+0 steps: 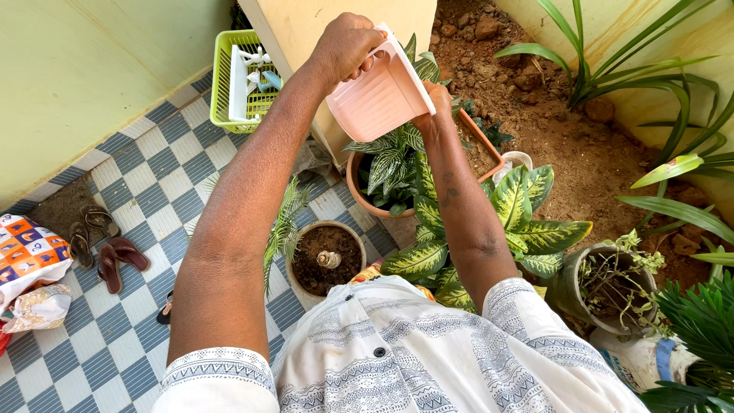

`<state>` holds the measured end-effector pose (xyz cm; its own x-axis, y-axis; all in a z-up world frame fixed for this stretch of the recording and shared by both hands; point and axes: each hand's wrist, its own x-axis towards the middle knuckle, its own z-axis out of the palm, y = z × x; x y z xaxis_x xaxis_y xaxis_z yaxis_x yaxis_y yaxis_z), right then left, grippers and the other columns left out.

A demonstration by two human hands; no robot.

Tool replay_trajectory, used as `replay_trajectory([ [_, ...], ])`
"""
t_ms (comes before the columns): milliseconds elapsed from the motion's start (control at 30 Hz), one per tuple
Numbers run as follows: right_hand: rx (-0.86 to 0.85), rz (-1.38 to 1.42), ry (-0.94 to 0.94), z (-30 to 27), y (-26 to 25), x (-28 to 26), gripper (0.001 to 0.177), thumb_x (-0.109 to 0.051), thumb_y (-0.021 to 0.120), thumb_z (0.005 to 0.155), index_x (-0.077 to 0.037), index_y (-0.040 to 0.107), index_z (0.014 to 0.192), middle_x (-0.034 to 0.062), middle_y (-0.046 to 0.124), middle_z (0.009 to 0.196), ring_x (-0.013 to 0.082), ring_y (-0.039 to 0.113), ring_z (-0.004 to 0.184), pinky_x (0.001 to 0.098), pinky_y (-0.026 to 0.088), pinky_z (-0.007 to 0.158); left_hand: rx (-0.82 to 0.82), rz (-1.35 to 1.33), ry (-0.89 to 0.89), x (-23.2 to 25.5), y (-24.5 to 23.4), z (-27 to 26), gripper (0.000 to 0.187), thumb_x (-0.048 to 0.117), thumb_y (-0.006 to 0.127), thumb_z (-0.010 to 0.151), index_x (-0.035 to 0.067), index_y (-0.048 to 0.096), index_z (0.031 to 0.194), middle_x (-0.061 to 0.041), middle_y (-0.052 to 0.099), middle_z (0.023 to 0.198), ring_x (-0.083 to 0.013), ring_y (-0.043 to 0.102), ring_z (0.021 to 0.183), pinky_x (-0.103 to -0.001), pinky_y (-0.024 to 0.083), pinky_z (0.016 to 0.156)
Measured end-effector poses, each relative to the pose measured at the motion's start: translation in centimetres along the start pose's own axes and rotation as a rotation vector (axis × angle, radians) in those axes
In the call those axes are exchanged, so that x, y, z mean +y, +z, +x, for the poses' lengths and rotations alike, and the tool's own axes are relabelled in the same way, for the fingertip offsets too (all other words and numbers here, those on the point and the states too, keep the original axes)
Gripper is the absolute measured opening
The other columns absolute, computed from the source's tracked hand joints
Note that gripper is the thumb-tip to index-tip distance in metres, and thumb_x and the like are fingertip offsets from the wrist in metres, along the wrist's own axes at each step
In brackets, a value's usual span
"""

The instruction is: The person dips a pink pitcher into a bucket of water and pours the water onto various potted plants and a soil bed.

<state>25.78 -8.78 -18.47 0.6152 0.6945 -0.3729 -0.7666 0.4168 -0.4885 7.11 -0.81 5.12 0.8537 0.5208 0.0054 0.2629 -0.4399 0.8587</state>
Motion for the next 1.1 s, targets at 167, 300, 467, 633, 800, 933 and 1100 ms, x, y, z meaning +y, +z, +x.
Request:
replay_trajectory([
  [167, -0.043, 0.025, 0.017, 0.3, 0.0, -0.3, 0.05, -0.017, 0.027, 0.104, 0.022, 0.035, 0.134, 0.038, 0.055, 0.12, 0.0386, 0.072, 0.095, 0.0506, 0.066, 0.08, -0.003, 0.051, 0.004, 0.0, 0.2, 0.7, 0.028, 0.031, 0.061, 0.098, 0.008, 0.069, 0.085, 0.001, 0.056, 0.054, -0.0053, 0.046, 0.041, -0.028, 0.036, 0.038],
  [300, -0.038, -0.005, -0.006, 1.1, -0.8, -0.2, 0.048, -0.015, 0.029, 0.106, 0.022, 0.034, 0.136, 0.0385, 0.056, 0.122, 0.0393, 0.072, 0.098, 0.0502, 0.066, 0.083, -0.006, 0.063, -0.017, 0.3, 0.4, 0.8, 0.029, 0.032, 0.061, 0.097, 0.008, 0.068, 0.084, 0.001, 0.056, 0.054, -0.0055, 0.046, 0.041, -0.028, 0.037, 0.038],
  [467, -0.123, 0.019, -0.001, 2.4, -1.8, 0.0, 0.047, -0.013, 0.032, 0.103, 0.022, 0.042, 0.133, 0.0364, 0.061, 0.117, 0.0384, 0.073, 0.094, 0.0482, 0.066, 0.081, -0.015, 0.05, -0.034, 0.5, 0.5, 1.3, 0.026, 0.028, 0.061, 0.094, 0.007, 0.069, 0.081, 0.0, 0.057, 0.055, -0.0064, 0.048, 0.042, -0.029, 0.037, 0.038],
  [633, -0.169, 0.045, -0.021, 2.6, -2.2, 0.1, 0.044, -0.012, 0.034, 0.104, 0.02, 0.045, 0.133, 0.0355, 0.062, 0.117, 0.0374, 0.073, 0.095, 0.0459, 0.066, 0.083, -0.013, 0.09, -0.037, 0.9, 0.7, 1.5, 0.026, 0.028, 0.06, 0.092, 0.006, 0.068, 0.08, 0.0, 0.058, 0.055, -0.0071, 0.05, 0.042, -0.029, 0.039, 0.038],
  [800, -0.147, 0.079, -0.009, 2.4, -2.2, 0.0, 0.045, -0.011, 0.032, 0.105, 0.022, 0.042, 0.135, 0.0367, 0.06, 0.118, 0.0378, 0.073, 0.095, 0.0449, 0.067, 0.082, -0.013, 0.115, -0.036, 1.1, 0.9, 1.5, 0.026, 0.027, 0.06, 0.092, 0.006, 0.068, 0.079, 0.0, 0.059, 0.055, -0.0071, 0.052, 0.042, -0.029, 0.041, 0.039],
  [933, -0.144, 0.076, 0.006, 2.1, -2.1, -0.1, 0.046, -0.011, 0.032, 0.105, 0.022, 0.039, 0.135, 0.0372, 0.058, 0.119, 0.0381, 0.073, 0.095, 0.0458, 0.067, 0.081, -0.009, 0.097, -0.039, 0.9, 0.8, 1.2, 0.027, 0.029, 0.06, 0.094, 0.007, 0.068, 0.08, 0.0, 0.057, 0.055, -0.0065, 0.049, 0.042, -0.028, 0.039, 0.038],
  [1100, -0.138, 0.12, 0.023, 2.2, -1.8, 0.0, 0.047, -0.011, 0.03, 0.103, 0.023, 0.039, 0.134, 0.0386, 0.059, 0.119, 0.0393, 0.073, 0.095, 0.0467, 0.065, 0.083, -0.001, 0.089, -0.054, 0.8, 0.6, 1.2, 0.025, 0.027, 0.06, 0.094, 0.007, 0.068, 0.081, 0.001, 0.057, 0.055, -0.0054, 0.048, 0.041, -0.028, 0.038, 0.038],
])
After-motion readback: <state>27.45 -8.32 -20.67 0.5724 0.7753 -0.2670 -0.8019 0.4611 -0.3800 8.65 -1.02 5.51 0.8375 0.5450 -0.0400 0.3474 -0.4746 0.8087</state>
